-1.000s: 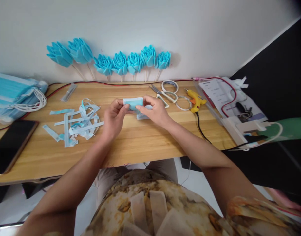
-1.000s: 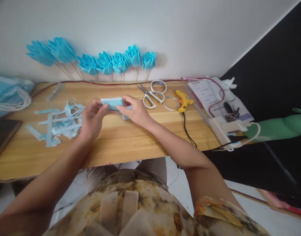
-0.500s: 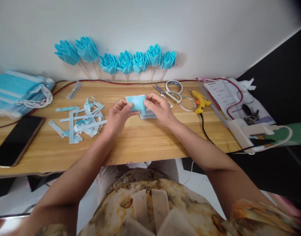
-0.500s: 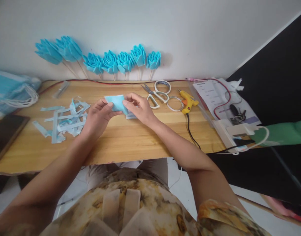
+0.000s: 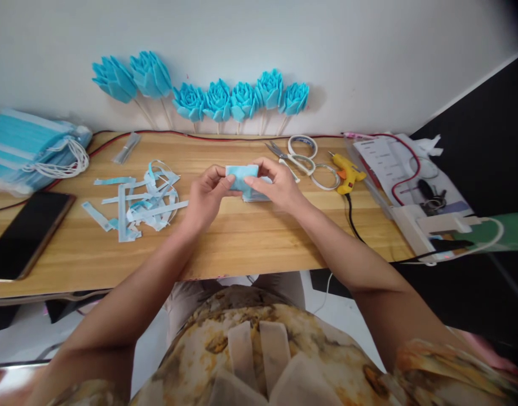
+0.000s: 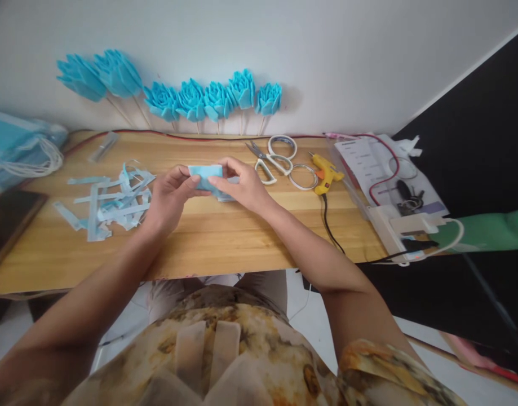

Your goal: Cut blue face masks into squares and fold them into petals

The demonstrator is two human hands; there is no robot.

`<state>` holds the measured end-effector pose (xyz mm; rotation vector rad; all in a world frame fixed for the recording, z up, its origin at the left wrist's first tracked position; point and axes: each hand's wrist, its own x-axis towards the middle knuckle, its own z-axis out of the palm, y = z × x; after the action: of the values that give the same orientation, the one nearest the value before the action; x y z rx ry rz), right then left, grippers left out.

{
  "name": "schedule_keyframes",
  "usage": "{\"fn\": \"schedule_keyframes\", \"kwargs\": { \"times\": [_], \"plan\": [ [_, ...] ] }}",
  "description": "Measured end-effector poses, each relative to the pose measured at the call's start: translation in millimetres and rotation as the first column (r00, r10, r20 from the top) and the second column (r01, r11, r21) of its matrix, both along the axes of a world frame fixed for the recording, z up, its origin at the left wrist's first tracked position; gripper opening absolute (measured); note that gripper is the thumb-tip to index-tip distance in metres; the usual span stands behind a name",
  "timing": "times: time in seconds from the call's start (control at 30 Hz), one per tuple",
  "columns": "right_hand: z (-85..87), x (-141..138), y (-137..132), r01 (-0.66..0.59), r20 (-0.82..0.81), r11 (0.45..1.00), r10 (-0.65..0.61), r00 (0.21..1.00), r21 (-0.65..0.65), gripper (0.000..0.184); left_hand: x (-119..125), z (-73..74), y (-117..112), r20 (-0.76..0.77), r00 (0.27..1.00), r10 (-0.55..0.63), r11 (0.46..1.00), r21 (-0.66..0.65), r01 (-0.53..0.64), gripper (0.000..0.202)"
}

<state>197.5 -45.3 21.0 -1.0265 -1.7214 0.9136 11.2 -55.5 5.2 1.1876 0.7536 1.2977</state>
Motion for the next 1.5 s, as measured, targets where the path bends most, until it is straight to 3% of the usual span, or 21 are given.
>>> {"fn": "schedule_keyframes", "kwargs": {
  "times": [0.13,0.23,0.33,0.5,0.8,1.0,1.13,1.23,1.4,1.5],
  "plan": [
    [3.7,0.0,-4.0,-0.049,0.003,0.998,0.049,0.999,0.034,0.034,3.8,0.5,-4.7,-0.150,0.988,-0.034,0.999,0.037,0.040,0.034],
    [6.1,-1.6,-8.0,-0.010,0.086,0.992,0.000,0.996,0.122,0.022,5.9,0.1,-7.5,-0.222,0.974,-0.050,0.996,0.061,0.065,0.029],
    [7.9,-1.3,-9.0,0.057,0.086,0.983,-0.073,0.994,0.172,0.024,4.9,-1.9,-6.9,-0.270,0.962,-0.031,0.994,0.088,0.057,0.022],
    [10.5,2.2,-5.2,0.149,0.019,0.975,-0.154,0.988,0.167,0.023,0.8,-5.4,-3.7,-0.375,0.927,0.033,0.996,0.088,0.000,0.015],
    [9.1,2.5,-4.0,0.156,-0.022,0.976,-0.154,0.988,0.152,0.024,-0.8,-1.5,-4.3,-0.413,0.910,0.030,0.997,0.080,0.004,0.018],
    [8.7,1.2,-7.4,0.091,0.051,0.966,-0.106,0.993,0.243,0.022,0.7,6.9,-4.4,-0.341,0.940,0.020,0.982,0.181,0.045,0.018],
    [8.0,-4.2,-12.7,0.014,0.136,0.959,-0.054,0.989,0.283,0.021,0.1,9.6,-5.1,-0.391,0.920,0.005,0.977,0.198,0.079,0.017],
    [7.7,-3.8,-13.0,-0.011,0.122,0.978,-0.015,0.992,0.207,0.021,-1.2,5.8,-3.4,-0.329,0.944,0.007,0.981,0.186,0.058,0.023],
    [2.0,2.4,-5.8,-0.087,0.027,0.996,0.087,0.996,0.020,0.060,-2.3,1.8,0.5,-0.176,0.982,0.070,0.990,0.134,-0.046,0.026],
    [-0.9,2.0,-3.2,-0.047,0.049,0.999,0.046,0.998,0.018,0.052,-2.9,4.2,1.1,-0.158,0.984,0.084,0.991,0.121,-0.065,0.030]
  ]
}}
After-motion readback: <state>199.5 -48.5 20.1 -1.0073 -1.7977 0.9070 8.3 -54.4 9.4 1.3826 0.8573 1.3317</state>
